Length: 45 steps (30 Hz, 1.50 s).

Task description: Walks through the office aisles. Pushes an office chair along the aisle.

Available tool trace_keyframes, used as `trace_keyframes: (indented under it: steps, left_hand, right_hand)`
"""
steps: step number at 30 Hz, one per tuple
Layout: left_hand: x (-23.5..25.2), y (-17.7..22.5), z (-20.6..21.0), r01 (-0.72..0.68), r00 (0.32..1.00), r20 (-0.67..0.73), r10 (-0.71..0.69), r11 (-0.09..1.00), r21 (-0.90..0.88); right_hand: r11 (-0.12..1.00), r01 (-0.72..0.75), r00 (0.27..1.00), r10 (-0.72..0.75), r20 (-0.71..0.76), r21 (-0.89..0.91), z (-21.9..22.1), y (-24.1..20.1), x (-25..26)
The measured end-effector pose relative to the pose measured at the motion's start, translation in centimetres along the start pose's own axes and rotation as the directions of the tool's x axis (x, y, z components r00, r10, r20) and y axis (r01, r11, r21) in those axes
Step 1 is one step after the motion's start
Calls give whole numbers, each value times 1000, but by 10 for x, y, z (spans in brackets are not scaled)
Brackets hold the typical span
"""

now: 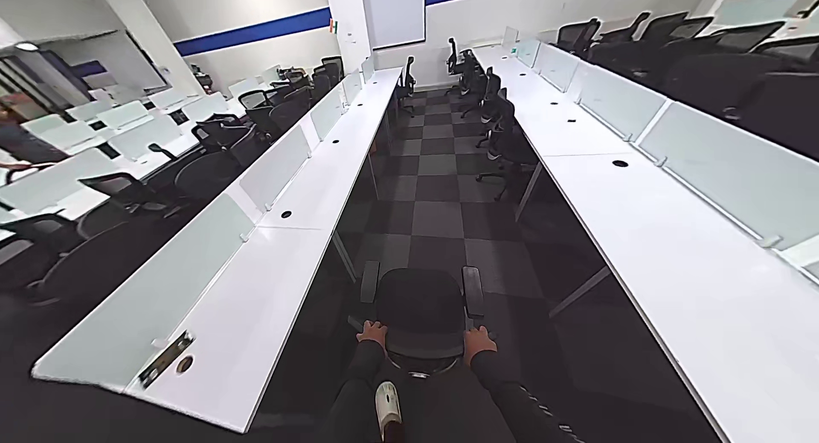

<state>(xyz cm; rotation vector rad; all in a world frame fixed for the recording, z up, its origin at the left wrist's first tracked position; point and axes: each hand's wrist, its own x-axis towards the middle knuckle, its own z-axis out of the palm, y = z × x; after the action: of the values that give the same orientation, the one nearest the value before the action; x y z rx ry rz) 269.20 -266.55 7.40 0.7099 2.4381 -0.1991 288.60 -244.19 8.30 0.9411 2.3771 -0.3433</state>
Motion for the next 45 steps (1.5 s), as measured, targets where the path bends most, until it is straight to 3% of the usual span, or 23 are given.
trace_keyframes:
  steps: [8,16,25,32,45]
  left_hand:
    - [141,-3,-100,-154,988,25,153,988,19]
    - [258,4,-181,-215,975,71,211,975,59]
    - [403,39,-279,-196,981,27,194,977,82]
    - [499,82,-345,-100,993,-55,104,992,74]
    - [670,159,-462,-66,998,-11,68,992,105]
  right_hand:
    - [995,-96,995,96,10,8,-84,-33,134]
    - [980,-200,978,201,49,-14,-157,-63,229]
    - [977,-200,980,200,6,68,-254,-64,368]
    - [981,-166,985,169,-20,95,-327,-48,480]
    - [988,-137,991,136,9,71,-463,-14,657]
